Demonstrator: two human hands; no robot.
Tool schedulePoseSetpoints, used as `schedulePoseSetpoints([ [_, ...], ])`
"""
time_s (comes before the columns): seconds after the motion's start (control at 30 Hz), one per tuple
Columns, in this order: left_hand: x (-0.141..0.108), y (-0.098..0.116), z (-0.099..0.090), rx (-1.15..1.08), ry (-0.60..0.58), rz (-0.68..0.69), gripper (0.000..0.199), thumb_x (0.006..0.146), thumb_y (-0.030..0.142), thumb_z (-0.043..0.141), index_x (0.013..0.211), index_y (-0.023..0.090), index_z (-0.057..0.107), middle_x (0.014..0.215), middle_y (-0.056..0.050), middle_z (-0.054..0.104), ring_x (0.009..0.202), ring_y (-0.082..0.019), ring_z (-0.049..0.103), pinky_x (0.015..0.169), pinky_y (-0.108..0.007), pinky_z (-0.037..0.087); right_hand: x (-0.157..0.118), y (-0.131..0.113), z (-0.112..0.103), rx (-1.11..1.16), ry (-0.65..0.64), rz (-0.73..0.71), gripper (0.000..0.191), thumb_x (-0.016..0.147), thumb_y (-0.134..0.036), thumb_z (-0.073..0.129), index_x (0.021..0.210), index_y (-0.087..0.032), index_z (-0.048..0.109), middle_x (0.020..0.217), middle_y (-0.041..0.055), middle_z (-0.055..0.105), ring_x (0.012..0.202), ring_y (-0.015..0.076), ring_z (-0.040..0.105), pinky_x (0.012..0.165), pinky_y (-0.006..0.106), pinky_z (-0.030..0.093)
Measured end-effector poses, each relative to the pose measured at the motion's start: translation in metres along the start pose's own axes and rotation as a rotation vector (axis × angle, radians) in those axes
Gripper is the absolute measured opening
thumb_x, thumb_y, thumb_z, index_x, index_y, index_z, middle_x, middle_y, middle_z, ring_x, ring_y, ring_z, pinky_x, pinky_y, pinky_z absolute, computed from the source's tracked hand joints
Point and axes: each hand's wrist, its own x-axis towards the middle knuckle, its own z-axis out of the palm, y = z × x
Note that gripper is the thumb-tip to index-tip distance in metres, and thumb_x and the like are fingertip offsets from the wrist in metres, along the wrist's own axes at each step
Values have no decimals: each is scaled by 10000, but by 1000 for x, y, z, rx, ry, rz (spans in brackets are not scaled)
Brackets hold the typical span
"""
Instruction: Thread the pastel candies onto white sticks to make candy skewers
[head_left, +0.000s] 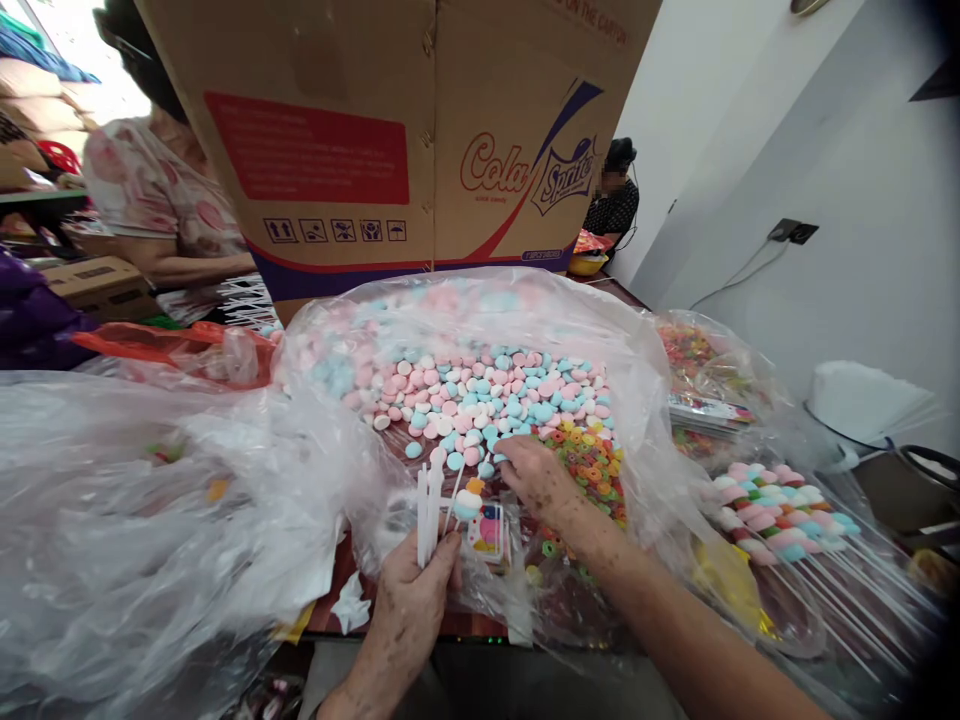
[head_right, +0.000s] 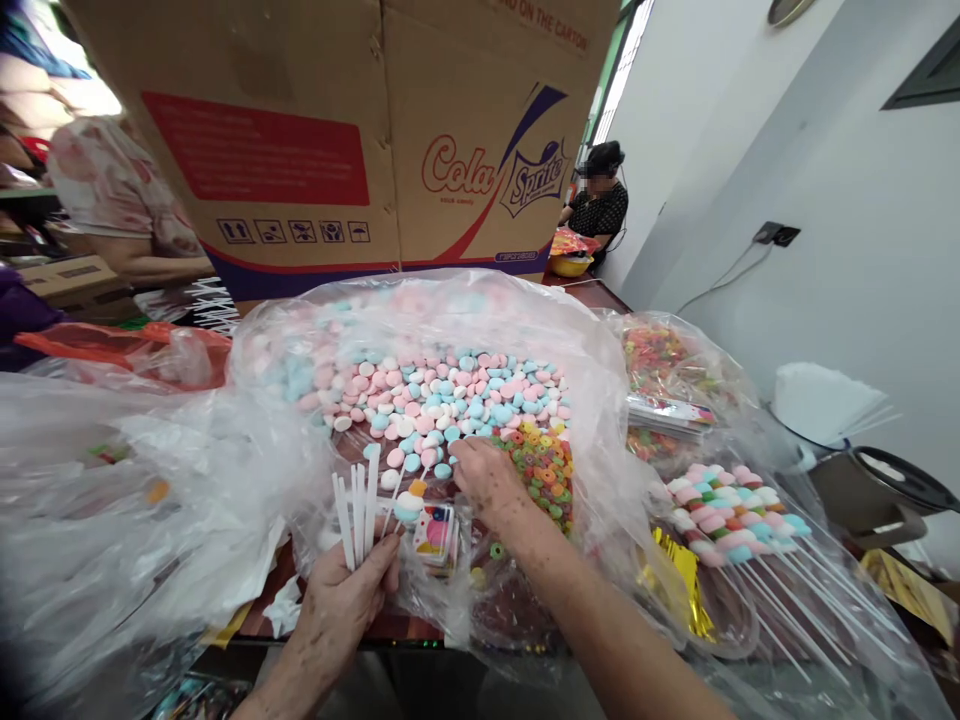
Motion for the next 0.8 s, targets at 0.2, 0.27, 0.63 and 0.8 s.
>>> schedulePoseSetpoints([
  [0.2, -3, 9, -1, -2, -15, 3, 303, 772, 453, 686, 757, 151, 693, 456, 50, 519, 420, -112, 442, 411, -216, 313, -3, 1, -5, -19, 97, -48, 172, 910, -161, 484, 969, -184, 644, 950, 86, 686, 922, 210, 597, 844, 321, 453],
  [0.27, -3, 7, -1, -9, -1, 19, 292, 770, 443, 689, 762, 151, 687, 454, 53, 507, 430, -112, 440, 422, -217, 318, -2, -9, -1, -37, 60, -58, 162, 904, -160, 494, 980, -175, 636, 945, 94, 679, 932, 216, 594, 835, 316, 455],
  [0.63, -5, 13, 1, -18, 16, -1, 337, 733, 479, 708, 756, 143, 690, 446, 57, 500, 426, -107, 430, 412, -213, 305, 3, 4, -11, 227, -135, 228, 152, 797, -162, 509, 803, -183, 659, 671, -2, 606, 604, 143, 522, 537, 224, 356],
  [0.8, -7, 18, 1, -8, 0, 1, 314, 757, 464, 690, 742, 150, 687, 457, 53, 497, 431, -103, 416, 407, -211, 291, 0, 11, -20, 410, -20, 265, 209, 796, -220, 512, 916, -188, 680, 782, 10, 653, 682, 151, 558, 608, 239, 406],
])
